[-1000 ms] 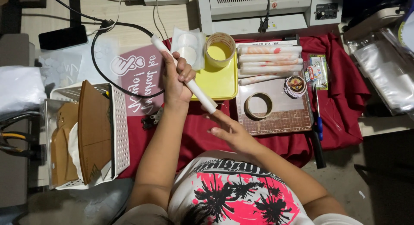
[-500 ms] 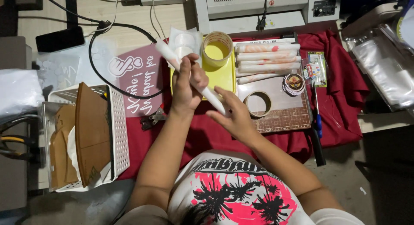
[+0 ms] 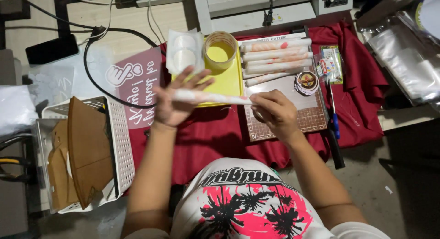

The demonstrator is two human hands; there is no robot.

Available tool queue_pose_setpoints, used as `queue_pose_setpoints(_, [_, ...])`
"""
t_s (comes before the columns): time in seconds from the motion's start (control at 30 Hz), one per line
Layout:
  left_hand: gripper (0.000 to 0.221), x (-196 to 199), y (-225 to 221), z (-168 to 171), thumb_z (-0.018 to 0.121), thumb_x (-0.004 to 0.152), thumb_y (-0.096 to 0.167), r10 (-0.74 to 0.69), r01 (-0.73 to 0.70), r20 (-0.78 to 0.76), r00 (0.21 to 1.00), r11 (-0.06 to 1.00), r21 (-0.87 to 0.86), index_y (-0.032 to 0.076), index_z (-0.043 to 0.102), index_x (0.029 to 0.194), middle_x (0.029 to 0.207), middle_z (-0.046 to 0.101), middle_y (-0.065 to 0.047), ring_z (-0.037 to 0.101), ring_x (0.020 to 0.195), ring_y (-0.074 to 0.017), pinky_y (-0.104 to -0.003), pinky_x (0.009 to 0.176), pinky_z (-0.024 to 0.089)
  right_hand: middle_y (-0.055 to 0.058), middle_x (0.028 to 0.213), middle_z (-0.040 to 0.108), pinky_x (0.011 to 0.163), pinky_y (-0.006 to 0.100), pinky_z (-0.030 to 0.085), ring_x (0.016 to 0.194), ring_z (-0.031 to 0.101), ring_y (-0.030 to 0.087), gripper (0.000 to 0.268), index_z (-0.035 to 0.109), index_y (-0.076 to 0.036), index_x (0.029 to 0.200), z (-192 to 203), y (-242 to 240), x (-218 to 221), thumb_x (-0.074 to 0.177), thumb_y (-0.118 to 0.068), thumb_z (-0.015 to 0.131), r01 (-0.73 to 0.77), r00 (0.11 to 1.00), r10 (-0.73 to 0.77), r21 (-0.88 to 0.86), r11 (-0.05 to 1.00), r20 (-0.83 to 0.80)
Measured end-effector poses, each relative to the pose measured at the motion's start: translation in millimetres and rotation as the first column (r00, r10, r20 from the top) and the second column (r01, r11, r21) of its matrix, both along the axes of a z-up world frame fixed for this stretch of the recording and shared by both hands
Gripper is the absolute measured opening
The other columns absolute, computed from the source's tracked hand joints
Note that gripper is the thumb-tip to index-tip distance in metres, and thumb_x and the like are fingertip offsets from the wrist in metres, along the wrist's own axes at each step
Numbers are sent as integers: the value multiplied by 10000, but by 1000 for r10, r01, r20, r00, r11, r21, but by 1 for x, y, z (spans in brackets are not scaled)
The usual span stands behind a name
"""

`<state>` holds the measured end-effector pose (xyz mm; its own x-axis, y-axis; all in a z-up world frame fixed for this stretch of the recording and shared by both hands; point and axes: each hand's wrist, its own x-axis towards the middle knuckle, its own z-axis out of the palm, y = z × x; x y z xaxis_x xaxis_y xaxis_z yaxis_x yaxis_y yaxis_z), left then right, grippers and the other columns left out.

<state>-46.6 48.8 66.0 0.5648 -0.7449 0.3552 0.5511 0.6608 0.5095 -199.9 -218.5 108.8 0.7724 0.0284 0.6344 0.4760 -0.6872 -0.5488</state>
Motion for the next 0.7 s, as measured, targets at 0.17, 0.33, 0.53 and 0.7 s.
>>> queue_pose_setpoints(0.17, [859, 8, 23, 13, 483, 987, 676, 91, -111, 81, 993, 951, 287, 52, 412, 1574, 1594, 454, -243, 490, 1457, -368, -524, 1165, 460, 119, 1082, 737, 757, 344, 563, 903, 688, 248, 330, 730, -47, 1173, 4, -12, -5, 861, 5, 823, -15, 1000, 15, -25, 1000, -12])
queue_pose_setpoints(0.33, [698, -1, 26, 15, 476, 1039, 522, -19, -91, 163, 986, 764, 639, -6, 474, 1496, 1309, 631, -223, 671, 1026, -277, -355, 785, 581, 118, 1088, 737, 772, 344, 568, 916, 689, 243, 323, 728, -50, 1173, 1, -13, -4, 866, 18, 803, -33, 999, 33, -31, 999, -17])
queue_pose_setpoints(0.53, [467, 3, 31, 31, 567, 1086, 281, -289, -105, 367, 884, 643, 759, -65, 635, 1392, 958, 708, -133, 677, 836, -167, -275, 722, 543, 115, 1103, 724, 760, 348, 569, 911, 690, 247, 323, 736, -63, 1161, 4, -20, -6, 854, 14, 801, -70, 996, 67, -52, 996, -57])
queue_pose_setpoints(0.7, [447, 3, 4, 92, 665, 949, 291, -623, -192, 480, 618, 472, 860, 82, 572, 1333, 1021, 709, -68, 685, 885, -161, -310, 790, 562, 121, 1097, 694, 744, 335, 583, 910, 696, 247, 331, 743, -77, 1168, 8, -21, -2, 856, 16, 796, -121, 987, 111, -87, 989, -112])
